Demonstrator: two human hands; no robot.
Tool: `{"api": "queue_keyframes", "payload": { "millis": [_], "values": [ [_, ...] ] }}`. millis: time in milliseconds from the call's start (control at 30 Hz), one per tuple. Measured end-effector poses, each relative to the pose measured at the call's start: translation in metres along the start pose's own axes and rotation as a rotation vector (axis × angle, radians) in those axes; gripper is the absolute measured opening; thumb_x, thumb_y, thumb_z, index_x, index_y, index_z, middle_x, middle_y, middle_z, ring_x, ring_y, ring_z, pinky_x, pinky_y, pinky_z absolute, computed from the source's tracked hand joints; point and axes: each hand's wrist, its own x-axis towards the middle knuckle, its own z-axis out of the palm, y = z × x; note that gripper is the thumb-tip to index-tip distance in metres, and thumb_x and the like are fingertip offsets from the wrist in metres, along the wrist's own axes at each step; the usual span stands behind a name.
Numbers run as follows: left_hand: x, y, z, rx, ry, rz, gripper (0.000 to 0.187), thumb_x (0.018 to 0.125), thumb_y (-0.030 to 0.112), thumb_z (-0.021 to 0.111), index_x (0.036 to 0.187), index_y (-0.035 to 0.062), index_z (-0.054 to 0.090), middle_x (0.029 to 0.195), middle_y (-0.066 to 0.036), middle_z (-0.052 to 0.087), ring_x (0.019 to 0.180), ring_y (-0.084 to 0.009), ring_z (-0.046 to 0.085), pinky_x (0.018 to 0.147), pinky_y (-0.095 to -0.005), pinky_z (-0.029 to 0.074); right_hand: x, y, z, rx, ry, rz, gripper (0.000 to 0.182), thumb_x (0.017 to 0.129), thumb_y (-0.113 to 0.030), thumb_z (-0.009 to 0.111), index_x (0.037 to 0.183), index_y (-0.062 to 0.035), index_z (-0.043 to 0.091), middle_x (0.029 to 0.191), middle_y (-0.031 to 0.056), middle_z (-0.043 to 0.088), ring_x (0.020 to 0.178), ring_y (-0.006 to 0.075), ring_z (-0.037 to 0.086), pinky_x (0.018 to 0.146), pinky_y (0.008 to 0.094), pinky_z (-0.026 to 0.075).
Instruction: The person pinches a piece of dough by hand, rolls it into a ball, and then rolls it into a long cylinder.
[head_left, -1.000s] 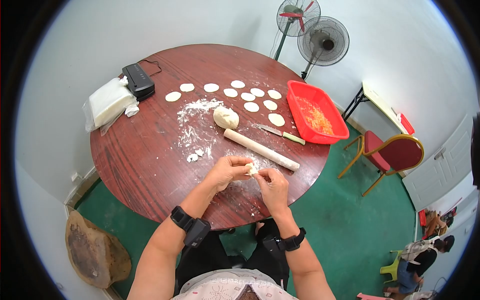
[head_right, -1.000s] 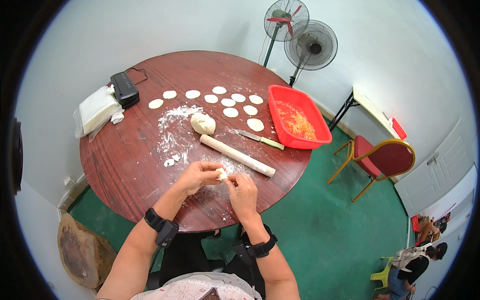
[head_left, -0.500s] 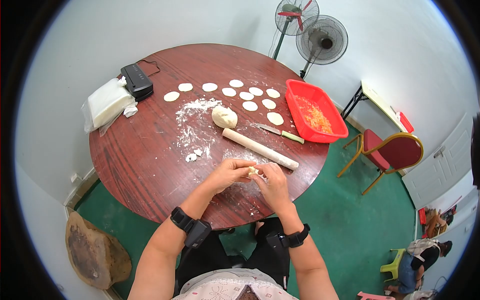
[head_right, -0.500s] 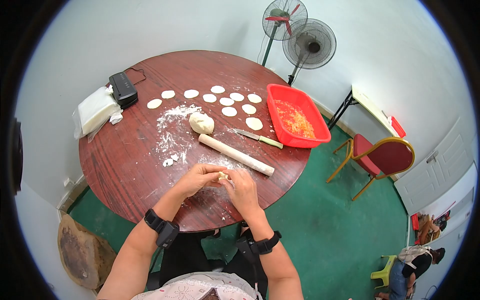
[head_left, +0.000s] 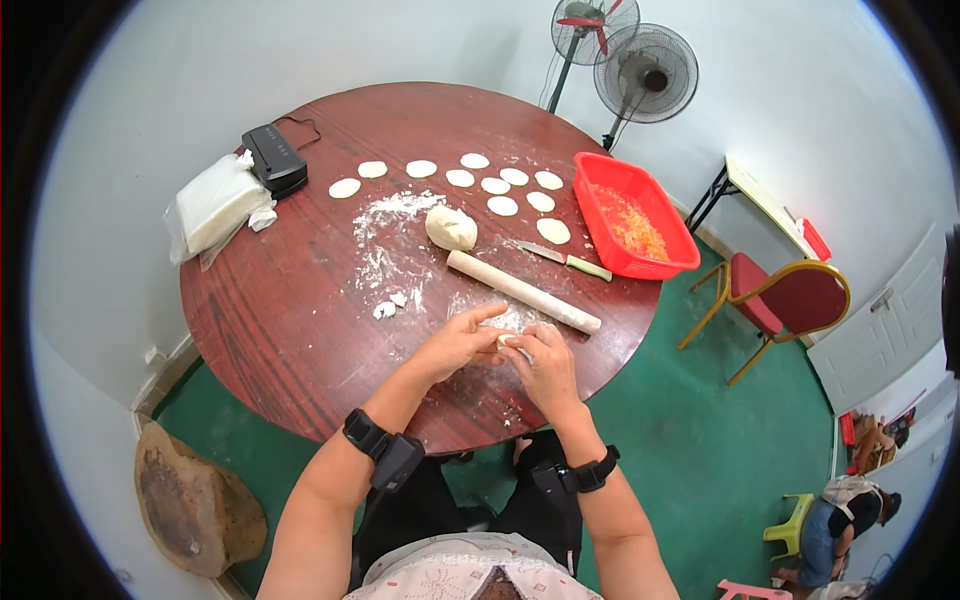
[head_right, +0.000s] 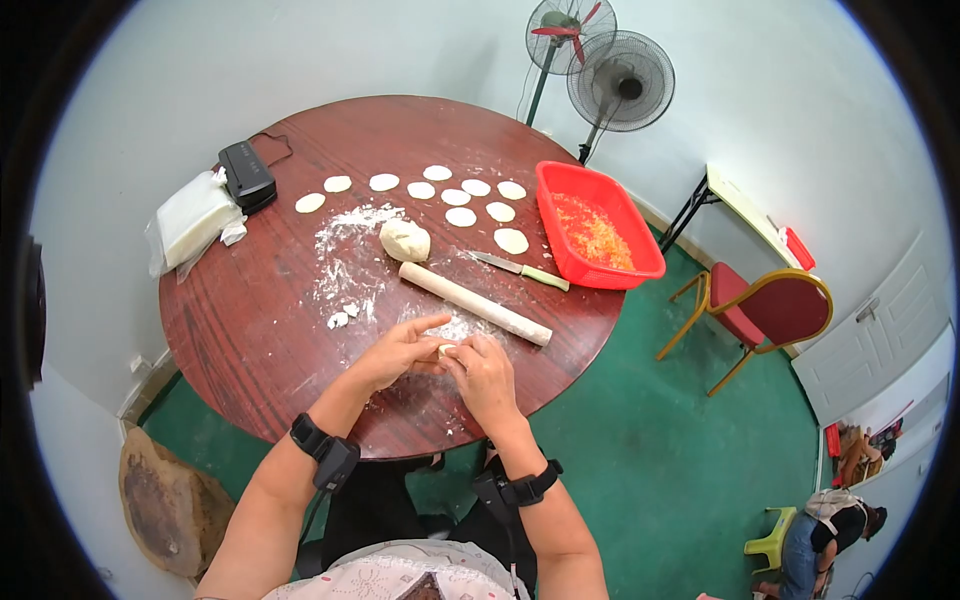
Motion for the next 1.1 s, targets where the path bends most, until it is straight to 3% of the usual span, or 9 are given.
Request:
{"api": "queue_keyframes", "payload": {
  "millis": [233, 333, 533, 633, 733, 867, 1100],
  "values": [
    [-0.002, 0.007, 0.004, -0.072, 0.004, -0.028, 0.049, 0.089, 0.014, 0.052, 0.131, -0.0012, 0.033, 0.111, -0.012, 0.058, 0.092, -0.0155, 0.06, 0.077, -0.0291, 0.053, -0.003, 0.001, 0.002, 0.007, 0.124, -0.04, 0.009, 0.069, -0.007, 0.067, 0.075, -0.0023, 0.062, 0.078, 0.0102, 0.057, 0.074, 0.0272, 0.055, 0.065, 0.035, 0.045],
    [-0.002, 0.008, 0.003, -0.149, -0.029, -0.024, 0.045, 0.088, 0.014, 0.054, 0.127, -0.0006, 0.04, 0.109, -0.01, 0.059, 0.092, -0.0153, 0.06, 0.078, -0.0305, 0.053, -0.005, -0.001, 0.003, 0.306, 0.162, 0.228, 0.008, 0.073, -0.006, 0.067, 0.076, -0.0008, 0.063, 0.076, 0.0085, 0.058, 0.07, 0.0212, 0.057, 0.062, 0.0311, 0.045],
    [-0.001, 0.005, 0.005, -0.171, -0.084, -0.03, 0.038, 0.085, 0.015, 0.059, 0.119, 0.0009, 0.05, 0.105, -0.008, 0.06, 0.092, -0.0147, 0.061, 0.079, -0.0306, 0.053, -0.003, -0.006, 0.0, 0.622, 0.169, 0.485, 0.009, 0.079, -0.007, 0.065, 0.084, 0.0014, 0.065, 0.077, 0.0044, 0.059, 0.066, 0.0096, 0.055, 0.061, 0.0239, 0.045],
    [-0.001, 0.002, 0.003, -0.177, -0.097, -0.038, 0.037, 0.085, 0.015, 0.059, 0.119, 0.001, 0.051, 0.104, -0.008, 0.061, 0.092, -0.0156, 0.061, 0.078, -0.03, 0.053, -0.006, 0.001, 0.001, 0.592, 0.12, 0.447, 0.011, 0.08, -0.006, 0.063, 0.087, 0.0023, 0.065, 0.078, 0.0043, 0.06, 0.069, 0.0095, 0.055, 0.063, 0.022, 0.044],
    [0.0, 0.003, 0.002, -0.237, -0.072, -0.055, 0.038, 0.085, 0.014, 0.058, 0.12, 0.0003, 0.049, 0.104, -0.01, 0.061, 0.093, -0.0179, 0.061, 0.077, -0.028, 0.053, -0.004, 0.0, 0.0, 0.707, 0.174, 0.486, 0.012, 0.081, -0.005, 0.061, 0.09, 0.0022, 0.064, 0.081, 0.0046, 0.06, 0.071, 0.0091, 0.055, 0.063, 0.021, 0.044],
    [0.001, 0.001, -0.002, -0.33, -0.099, -0.02, 0.038, 0.086, 0.012, 0.056, 0.122, -0.0002, 0.048, 0.106, -0.011, 0.06, 0.095, -0.0202, 0.061, 0.076, -0.0268, 0.053, -0.003, 0.002, -0.003, 0.616, 0.227, 0.402, 0.014, 0.08, -0.005, 0.061, 0.093, -0.0008, 0.065, 0.083, 0.0045, 0.06, 0.07, 0.009, 0.054, 0.061, 0.0221, 0.043],
    [0.001, 0.0, -0.002, -0.31, -0.107, -0.002, 0.035, 0.087, 0.012, 0.055, 0.12, 0.0008, 0.05, 0.103, -0.008, 0.06, 0.089, -0.0147, 0.06, 0.076, -0.0261, 0.052, -0.003, -0.012, -0.01, 0.379, 0.13, 0.278, 0.019, 0.075, -0.004, 0.065, 0.093, -0.0039, 0.065, 0.08, 0.0072, 0.059, 0.065, 0.0144, 0.053, 0.059, 0.025, 0.043]
  ]
}}
